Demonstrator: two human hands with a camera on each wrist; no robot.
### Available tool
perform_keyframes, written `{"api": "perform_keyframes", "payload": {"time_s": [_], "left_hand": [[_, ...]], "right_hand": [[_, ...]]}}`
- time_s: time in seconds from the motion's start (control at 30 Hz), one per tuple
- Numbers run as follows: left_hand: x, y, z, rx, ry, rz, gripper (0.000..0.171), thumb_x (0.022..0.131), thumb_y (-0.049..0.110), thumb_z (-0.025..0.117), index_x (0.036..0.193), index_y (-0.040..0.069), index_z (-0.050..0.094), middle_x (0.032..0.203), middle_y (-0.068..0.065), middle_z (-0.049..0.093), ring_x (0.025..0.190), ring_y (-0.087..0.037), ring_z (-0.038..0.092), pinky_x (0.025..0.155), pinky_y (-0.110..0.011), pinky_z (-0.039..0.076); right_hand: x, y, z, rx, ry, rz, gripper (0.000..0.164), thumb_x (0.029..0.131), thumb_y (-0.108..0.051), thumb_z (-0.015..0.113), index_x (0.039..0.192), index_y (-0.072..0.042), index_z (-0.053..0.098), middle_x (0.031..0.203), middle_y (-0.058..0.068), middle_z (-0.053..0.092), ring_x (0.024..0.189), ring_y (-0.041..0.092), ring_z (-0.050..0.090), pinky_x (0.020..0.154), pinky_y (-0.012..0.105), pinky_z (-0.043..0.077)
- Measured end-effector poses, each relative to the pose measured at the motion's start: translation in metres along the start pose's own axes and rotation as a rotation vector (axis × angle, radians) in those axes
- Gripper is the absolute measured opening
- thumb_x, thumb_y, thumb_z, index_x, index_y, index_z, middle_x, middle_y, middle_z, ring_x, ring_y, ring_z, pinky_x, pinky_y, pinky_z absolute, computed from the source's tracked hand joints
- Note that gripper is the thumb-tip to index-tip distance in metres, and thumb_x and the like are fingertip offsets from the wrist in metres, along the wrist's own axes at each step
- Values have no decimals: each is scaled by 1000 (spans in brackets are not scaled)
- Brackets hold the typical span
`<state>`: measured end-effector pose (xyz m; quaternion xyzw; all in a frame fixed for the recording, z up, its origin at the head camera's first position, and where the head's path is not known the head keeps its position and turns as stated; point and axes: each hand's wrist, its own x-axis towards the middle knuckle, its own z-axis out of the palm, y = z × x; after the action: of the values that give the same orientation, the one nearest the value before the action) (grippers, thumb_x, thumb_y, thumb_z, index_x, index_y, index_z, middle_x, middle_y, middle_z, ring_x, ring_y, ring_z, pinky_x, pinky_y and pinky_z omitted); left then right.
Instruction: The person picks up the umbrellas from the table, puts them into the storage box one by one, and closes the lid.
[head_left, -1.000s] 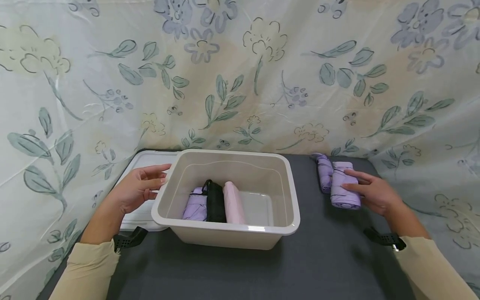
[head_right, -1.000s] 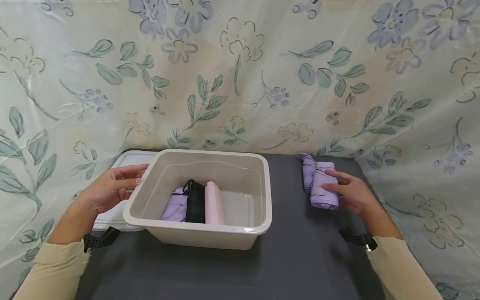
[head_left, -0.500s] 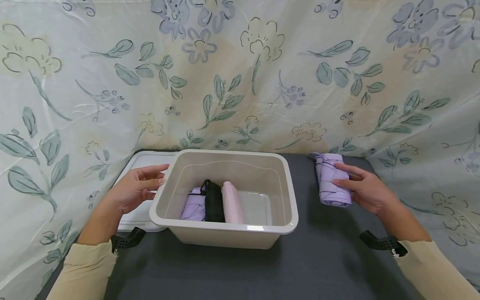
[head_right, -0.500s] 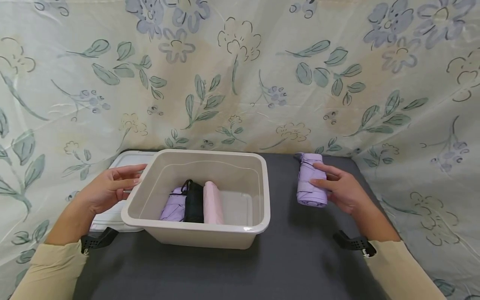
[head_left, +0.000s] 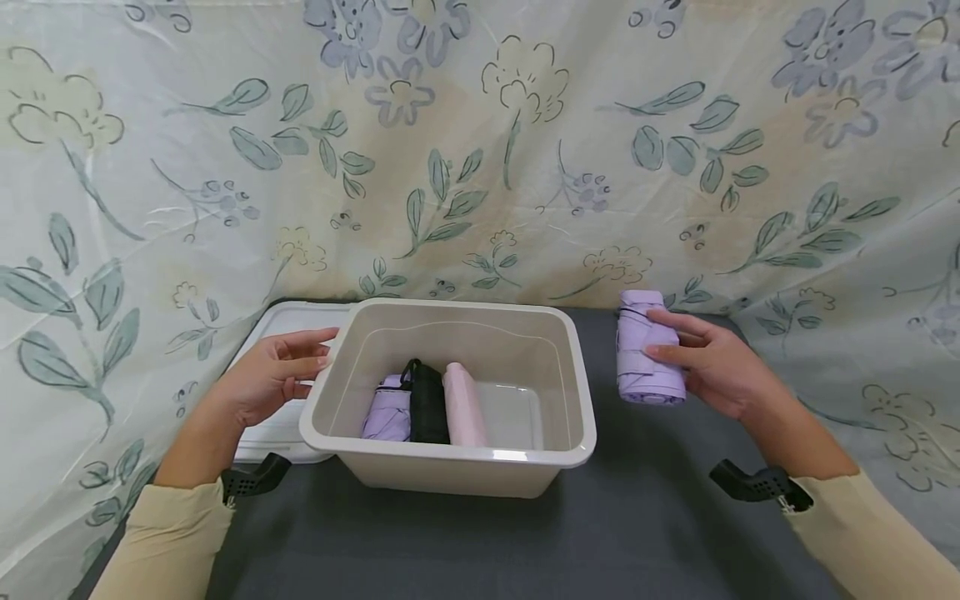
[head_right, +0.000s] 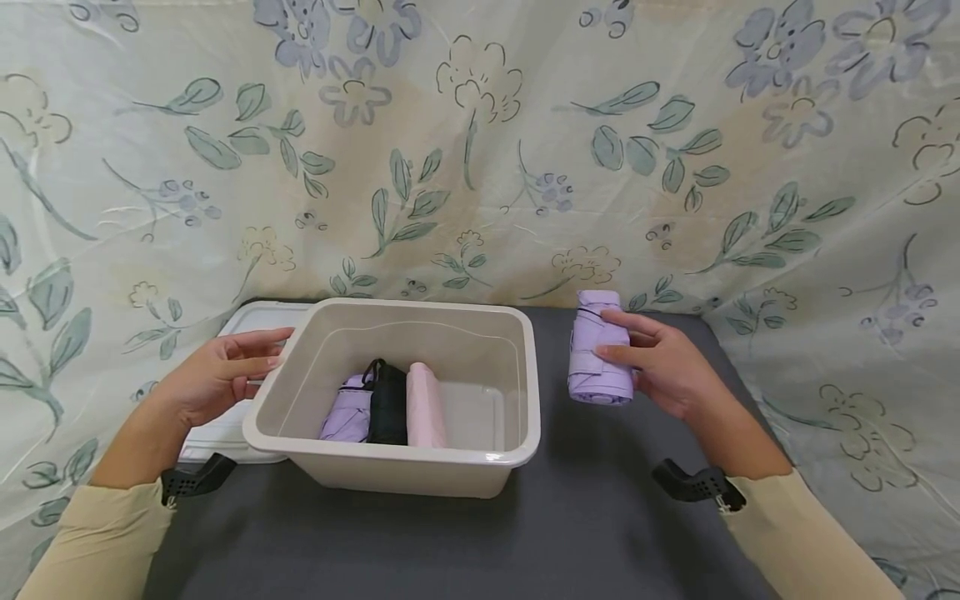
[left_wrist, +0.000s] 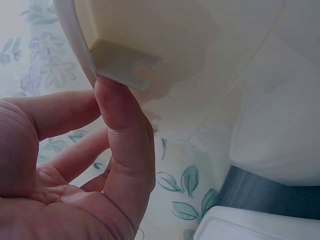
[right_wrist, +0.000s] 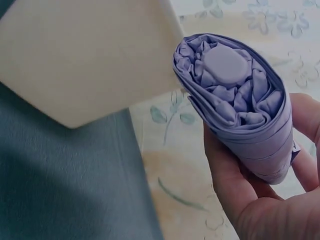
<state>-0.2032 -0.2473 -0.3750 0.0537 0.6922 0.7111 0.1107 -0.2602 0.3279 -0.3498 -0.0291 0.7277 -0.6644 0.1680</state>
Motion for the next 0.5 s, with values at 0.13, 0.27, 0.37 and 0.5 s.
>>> {"api": "perform_keyframes", "payload": {"time_s": [0.13,0.27,0.37,0.5], "left_hand": [[0,0,1,0,-1,-4,39,102,6,61,136,24,67,104,3,72,91,-11,75,78,-31,64],[-1,0,2,7,-4,-9,40,102,8,62,138,23,66,103,4,72,90,-12,75,78,-31,63],[-1,1,2,21,4,-15,41,102,9,62,140,23,64,102,5,71,90,-12,75,79,-31,63],[-2,2,4,27,16,-22,41,102,9,62,140,23,64,103,5,72,90,-12,75,79,-31,63]], "right_hand": [[-2,-9,10,18,-11,-12,76,96,-11,72,161,-24,34,135,3,45,106,18,64,84,36,61],[-3,-18,21,14,-30,-20,74,97,-11,71,160,-27,36,138,3,43,109,20,63,85,37,61],[-3,-25,29,18,-53,-29,73,97,-10,70,159,-28,37,139,4,42,111,21,62,86,38,61],[-2,-34,41,16,-73,-32,72,96,-9,71,158,-26,39,141,6,43,114,23,61,86,39,61]]}}
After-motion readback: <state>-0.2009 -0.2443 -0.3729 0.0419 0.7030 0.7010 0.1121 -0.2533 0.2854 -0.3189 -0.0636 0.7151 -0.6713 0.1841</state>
